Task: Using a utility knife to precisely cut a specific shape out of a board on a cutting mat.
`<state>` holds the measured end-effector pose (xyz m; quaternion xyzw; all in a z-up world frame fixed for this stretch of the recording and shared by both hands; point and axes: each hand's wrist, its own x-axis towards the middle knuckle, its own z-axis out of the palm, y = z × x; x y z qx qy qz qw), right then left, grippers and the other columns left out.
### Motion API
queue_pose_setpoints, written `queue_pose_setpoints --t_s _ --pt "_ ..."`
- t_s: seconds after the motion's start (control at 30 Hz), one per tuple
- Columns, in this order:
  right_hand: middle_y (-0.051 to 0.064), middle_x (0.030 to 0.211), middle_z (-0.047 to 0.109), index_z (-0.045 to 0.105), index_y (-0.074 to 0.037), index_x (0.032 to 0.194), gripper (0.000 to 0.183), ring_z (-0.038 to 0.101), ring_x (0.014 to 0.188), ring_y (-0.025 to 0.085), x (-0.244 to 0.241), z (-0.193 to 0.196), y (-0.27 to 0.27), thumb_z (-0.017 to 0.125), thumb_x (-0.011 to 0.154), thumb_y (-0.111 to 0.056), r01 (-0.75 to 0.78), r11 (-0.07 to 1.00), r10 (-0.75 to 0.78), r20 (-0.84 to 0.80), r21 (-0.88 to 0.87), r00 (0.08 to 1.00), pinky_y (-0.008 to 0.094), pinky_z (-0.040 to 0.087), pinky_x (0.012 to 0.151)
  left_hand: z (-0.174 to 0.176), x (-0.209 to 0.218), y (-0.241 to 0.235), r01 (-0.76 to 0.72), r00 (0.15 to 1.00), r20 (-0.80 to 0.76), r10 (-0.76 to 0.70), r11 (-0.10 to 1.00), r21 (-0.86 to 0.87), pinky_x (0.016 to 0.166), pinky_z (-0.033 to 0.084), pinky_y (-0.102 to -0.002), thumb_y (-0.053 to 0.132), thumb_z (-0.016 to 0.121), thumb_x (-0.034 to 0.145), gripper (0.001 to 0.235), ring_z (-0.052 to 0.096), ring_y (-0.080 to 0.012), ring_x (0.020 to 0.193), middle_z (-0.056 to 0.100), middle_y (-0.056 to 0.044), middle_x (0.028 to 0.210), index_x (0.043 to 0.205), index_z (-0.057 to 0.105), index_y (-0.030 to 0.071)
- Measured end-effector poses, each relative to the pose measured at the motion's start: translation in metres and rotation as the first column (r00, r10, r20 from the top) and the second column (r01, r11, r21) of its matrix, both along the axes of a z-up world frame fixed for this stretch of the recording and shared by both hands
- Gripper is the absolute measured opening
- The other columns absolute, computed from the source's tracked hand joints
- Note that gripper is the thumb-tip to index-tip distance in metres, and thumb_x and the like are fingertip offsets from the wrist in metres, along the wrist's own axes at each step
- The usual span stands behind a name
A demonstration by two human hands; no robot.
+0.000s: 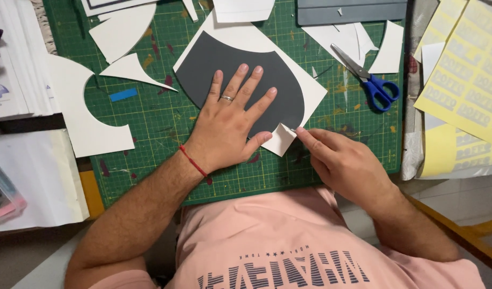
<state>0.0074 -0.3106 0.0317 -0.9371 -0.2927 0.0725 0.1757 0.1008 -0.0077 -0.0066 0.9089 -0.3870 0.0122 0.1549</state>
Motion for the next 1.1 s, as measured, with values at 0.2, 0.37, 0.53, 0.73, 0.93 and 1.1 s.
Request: queue_pose_setpoints --t_s 0.2,0.37,0.53,0.73,0.93,1.1 --pt "0.008 0.096 0.067 0.06 0.0 0.16 0.062 0.066 0.076 0.03 0.019 0.026 0.014 0.06 0.098 0.004 -0.125 0.953 0.126 -0.015 -0.275 0.992 0.049 0.056 0.061 -0.003 0.0 0.0 -0.003 1.0 0.018 0.003 1.0 -0.003 0.135 0.025 -0.075 0.069 0.072 0.108 0.086 0.028 -0.0453 0.171 0.031 -0.022 0.185 0.175 0.054 0.019" --pt "0.009 0.089 0.069 0.061 -0.007 0.16 0.066 0.059 0.051 0.034 0.026 0.035 0.018 0.063 0.095 0.002 -0.105 0.949 0.092 -0.055 -0.299 0.994 0.052 0.049 0.042 -0.007 -0.001 0.0 -0.021 1.0 0.0 0.021 1.0 -0.017 0.135 0.023 -0.077 0.069 0.071 0.107 0.085 0.028 -0.0453 0.171 0.03 -0.022 0.185 0.174 0.055 0.02" --pt "0.005 0.088 0.068 0.062 -0.008 0.161 0.061 0.063 0.059 0.029 0.024 0.026 0.012 0.064 0.101 -0.005 -0.112 0.945 0.111 -0.023 -0.306 0.994 0.05 0.05 0.042 -0.01 0.0 -0.002 -0.026 1.0 -0.005 0.026 1.0 0.014 0.134 0.021 -0.079 0.07 0.068 0.107 0.085 0.025 -0.0454 0.172 0.027 -0.023 0.185 0.175 0.054 0.02" --pt "0.005 0.093 0.07 0.06 -0.011 0.164 0.064 0.063 0.053 0.033 0.021 0.028 0.011 0.063 0.101 -0.005 -0.085 0.946 0.071 -0.056 -0.312 0.996 0.052 0.05 0.044 -0.011 0.0 -0.004 -0.029 0.999 -0.027 0.03 0.999 0.018 0.136 0.018 -0.077 0.071 0.068 0.106 0.086 0.021 -0.0433 0.173 0.024 -0.023 0.186 0.175 0.053 0.022" --pt "0.005 0.095 0.072 0.062 -0.011 0.162 0.061 0.069 0.062 0.031 0.02 0.027 0.01 0.063 0.101 -0.005 -0.084 0.955 0.075 -0.044 -0.283 0.996 0.05 0.056 0.05 -0.011 0.001 -0.003 -0.032 0.999 -0.026 0.033 0.999 0.032 0.135 0.019 -0.077 0.072 0.066 0.107 0.085 0.022 -0.0436 0.173 0.025 -0.023 0.186 0.175 0.053 0.022" --pt "0.004 0.09 0.066 0.059 -0.01 0.162 0.063 0.066 0.065 0.031 0.016 0.027 0.008 0.062 0.1 -0.001 -0.083 0.956 0.065 -0.073 -0.28 0.995 0.051 0.053 0.049 -0.009 0.001 -0.004 -0.03 0.998 -0.051 0.032 0.999 0.034 0.136 0.017 -0.076 0.071 0.066 0.107 0.085 0.021 -0.0431 0.173 0.023 -0.022 0.187 0.176 0.051 0.023"
